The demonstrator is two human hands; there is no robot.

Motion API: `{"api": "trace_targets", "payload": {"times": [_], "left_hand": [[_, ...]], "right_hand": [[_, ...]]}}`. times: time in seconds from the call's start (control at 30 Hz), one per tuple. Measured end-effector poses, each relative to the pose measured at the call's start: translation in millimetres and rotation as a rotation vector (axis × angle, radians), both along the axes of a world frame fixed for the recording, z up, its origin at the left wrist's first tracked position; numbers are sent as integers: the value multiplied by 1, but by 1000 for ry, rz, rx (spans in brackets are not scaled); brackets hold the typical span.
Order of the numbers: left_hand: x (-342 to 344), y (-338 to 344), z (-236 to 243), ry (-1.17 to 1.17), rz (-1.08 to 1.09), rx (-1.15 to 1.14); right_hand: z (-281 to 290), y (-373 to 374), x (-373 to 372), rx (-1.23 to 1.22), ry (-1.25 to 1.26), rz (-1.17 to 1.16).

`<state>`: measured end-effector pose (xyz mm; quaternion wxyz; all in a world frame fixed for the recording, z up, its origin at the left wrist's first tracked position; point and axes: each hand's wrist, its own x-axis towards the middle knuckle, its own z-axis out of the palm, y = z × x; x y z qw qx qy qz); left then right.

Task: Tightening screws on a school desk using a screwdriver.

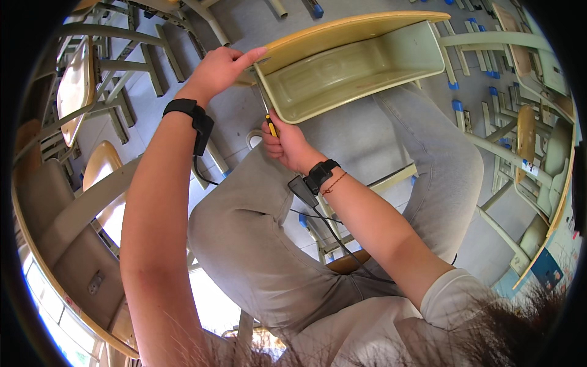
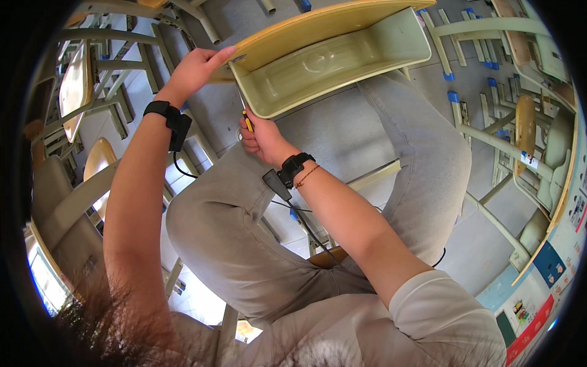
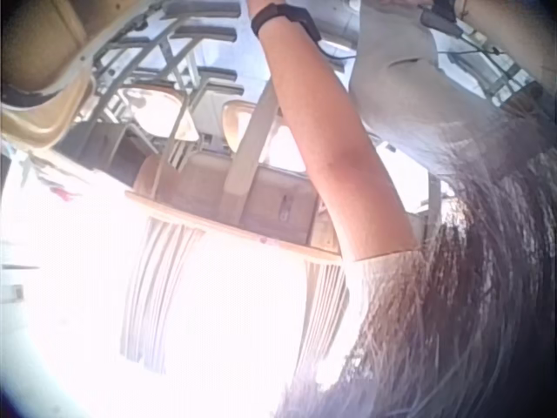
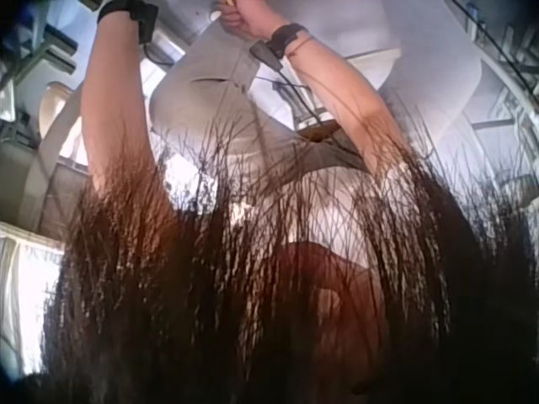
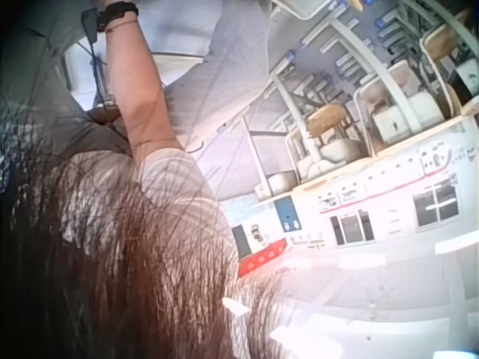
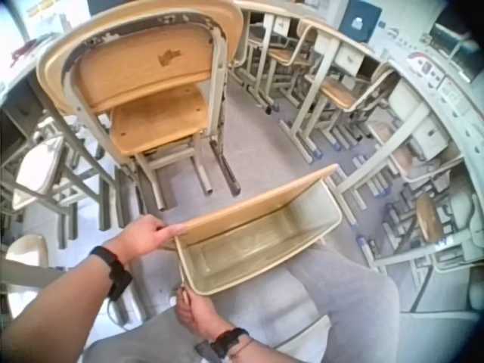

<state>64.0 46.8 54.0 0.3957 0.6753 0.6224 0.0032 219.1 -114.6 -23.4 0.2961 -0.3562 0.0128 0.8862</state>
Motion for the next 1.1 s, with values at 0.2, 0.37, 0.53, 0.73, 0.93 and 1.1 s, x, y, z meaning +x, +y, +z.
{"api": "trace_targets", "payload": {"times": [0.2,0.37,0.53,0.73,0.93,1.1], "left_hand": [[0,-1,-2,-7,10,4],[0,-1,-1,12,4,-10],[-2,0,-4,0,8,4],[-1,-1,-4,-17,8,22],[-2,-1,-5,6,4,17],[1,0,-4,10,-9,18]], "right_hand": [[-4,1,0,-8,33,2],[-3,1,0,-2,30,1],[-3,2,1,28,21,20],[-2,3,1,16,12,29],[-5,2,2,-47,160,11],[-17,4,7,-140,558,-39]]}}
